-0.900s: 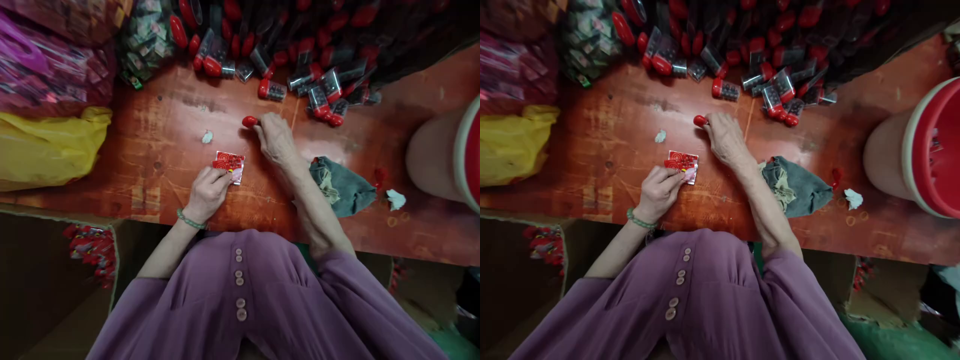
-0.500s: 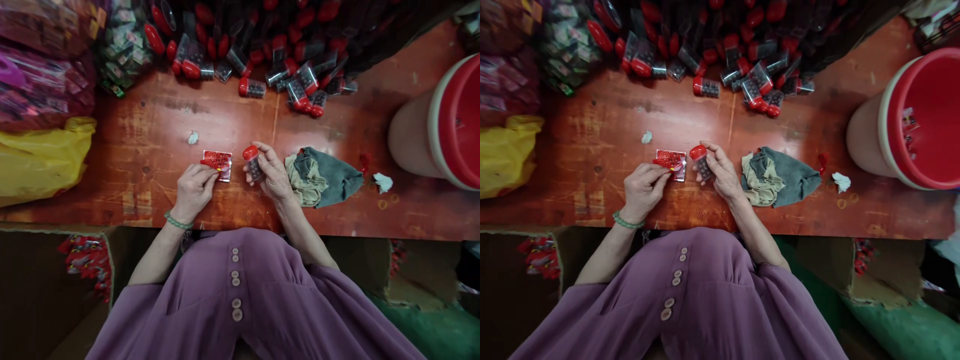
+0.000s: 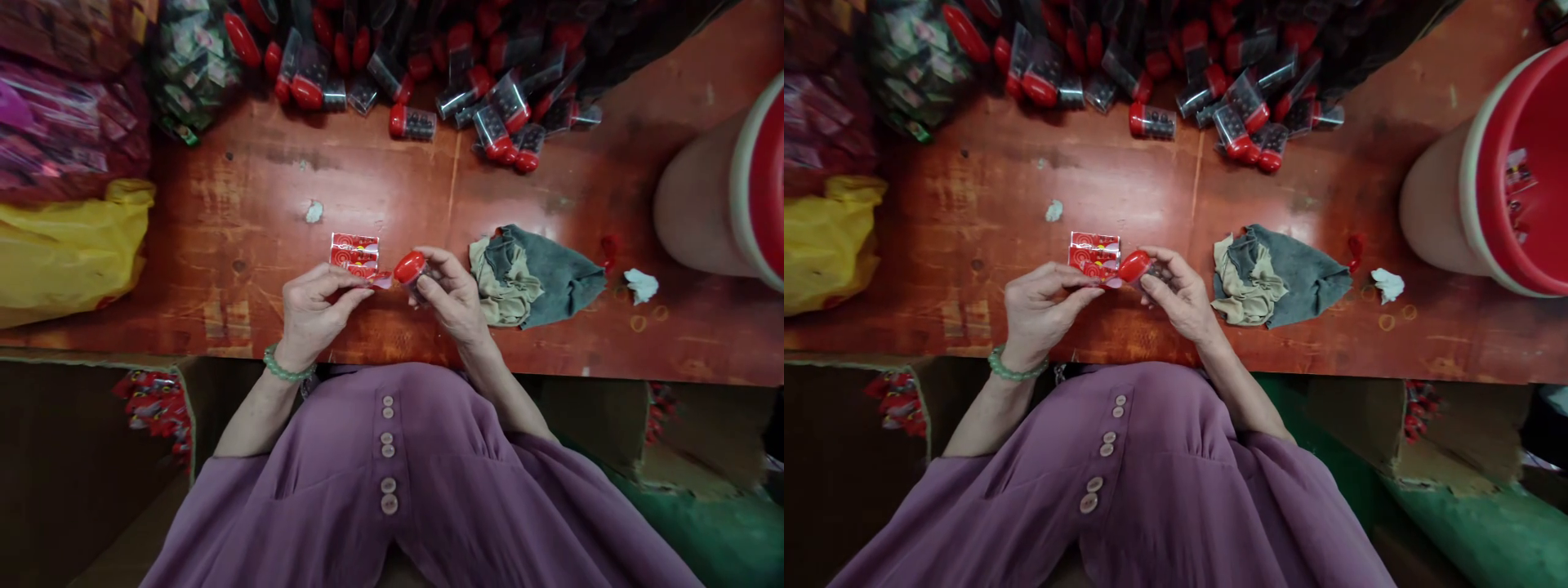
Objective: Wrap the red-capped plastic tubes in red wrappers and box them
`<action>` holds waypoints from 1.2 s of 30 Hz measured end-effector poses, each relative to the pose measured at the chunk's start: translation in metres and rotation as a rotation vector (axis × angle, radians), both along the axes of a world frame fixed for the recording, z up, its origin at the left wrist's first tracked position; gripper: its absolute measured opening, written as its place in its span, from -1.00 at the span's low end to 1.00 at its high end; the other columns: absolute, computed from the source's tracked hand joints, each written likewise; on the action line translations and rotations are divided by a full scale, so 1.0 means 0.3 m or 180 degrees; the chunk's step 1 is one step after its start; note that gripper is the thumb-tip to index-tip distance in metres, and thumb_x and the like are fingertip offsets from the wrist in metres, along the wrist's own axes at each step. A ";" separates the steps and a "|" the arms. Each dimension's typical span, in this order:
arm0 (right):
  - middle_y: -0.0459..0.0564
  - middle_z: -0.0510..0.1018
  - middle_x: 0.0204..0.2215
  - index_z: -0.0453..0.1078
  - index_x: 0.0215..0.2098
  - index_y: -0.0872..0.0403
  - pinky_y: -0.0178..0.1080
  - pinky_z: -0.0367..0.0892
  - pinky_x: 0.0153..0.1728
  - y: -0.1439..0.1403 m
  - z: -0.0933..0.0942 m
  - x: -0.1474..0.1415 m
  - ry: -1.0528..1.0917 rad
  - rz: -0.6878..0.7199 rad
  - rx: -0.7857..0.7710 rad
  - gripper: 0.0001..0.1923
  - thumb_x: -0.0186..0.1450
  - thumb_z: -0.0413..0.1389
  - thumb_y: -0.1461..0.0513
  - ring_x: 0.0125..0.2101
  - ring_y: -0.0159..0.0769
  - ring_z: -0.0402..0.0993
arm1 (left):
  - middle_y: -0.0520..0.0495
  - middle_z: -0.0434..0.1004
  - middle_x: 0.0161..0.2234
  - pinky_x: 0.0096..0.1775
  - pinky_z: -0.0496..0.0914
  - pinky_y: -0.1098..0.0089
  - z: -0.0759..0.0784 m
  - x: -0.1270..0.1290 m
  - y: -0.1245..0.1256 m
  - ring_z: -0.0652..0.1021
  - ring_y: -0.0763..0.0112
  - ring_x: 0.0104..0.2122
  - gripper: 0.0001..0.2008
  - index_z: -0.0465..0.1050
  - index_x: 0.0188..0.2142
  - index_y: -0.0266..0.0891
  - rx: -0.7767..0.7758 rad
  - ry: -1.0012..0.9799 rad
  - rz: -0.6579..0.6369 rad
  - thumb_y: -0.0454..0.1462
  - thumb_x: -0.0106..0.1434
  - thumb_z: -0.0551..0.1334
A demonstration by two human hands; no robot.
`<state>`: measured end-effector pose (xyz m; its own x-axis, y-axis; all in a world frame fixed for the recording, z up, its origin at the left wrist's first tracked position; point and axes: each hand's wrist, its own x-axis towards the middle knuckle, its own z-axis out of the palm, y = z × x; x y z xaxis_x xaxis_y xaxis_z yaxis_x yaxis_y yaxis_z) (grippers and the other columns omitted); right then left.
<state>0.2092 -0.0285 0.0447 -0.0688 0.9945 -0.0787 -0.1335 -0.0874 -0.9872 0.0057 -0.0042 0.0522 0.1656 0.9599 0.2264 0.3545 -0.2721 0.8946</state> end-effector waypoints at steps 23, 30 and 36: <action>0.05 0.57 -0.27 0.40 0.15 0.02 -0.23 0.35 -0.23 -0.012 0.141 0.049 -0.3469 0.1977 0.1130 -0.65 0.43 0.03 0.22 -0.25 -0.21 0.46 | -0.03 0.59 -0.46 -0.34 0.42 0.39 -0.017 -0.022 -0.038 0.55 0.43 -0.45 -0.92 0.62 -0.41 -0.21 -0.0454 0.0204 -0.0773 -0.28 0.20 0.34; 0.04 0.59 -0.24 0.37 0.16 0.04 -0.24 0.35 -0.24 0.018 0.142 0.019 -0.3248 0.2492 0.0823 -0.64 0.41 0.06 0.21 -0.25 -0.21 0.52 | -0.02 0.58 -0.45 -0.34 0.39 0.41 -0.028 -0.045 -0.033 0.54 0.45 -0.45 -0.88 0.62 -0.39 -0.22 -0.0641 0.0354 -0.1178 -0.27 0.24 0.31; 0.05 0.62 -0.14 0.46 0.09 0.02 -0.21 0.38 -0.12 0.051 0.111 0.018 -0.2405 0.2468 0.0654 -0.68 0.42 0.04 0.16 -0.17 -0.21 0.55 | -0.03 0.62 -0.42 -0.31 0.40 0.42 -0.031 -0.062 -0.004 0.55 0.43 -0.42 -0.84 0.64 -0.38 -0.18 -0.1206 0.0001 -0.1383 -0.19 0.24 0.30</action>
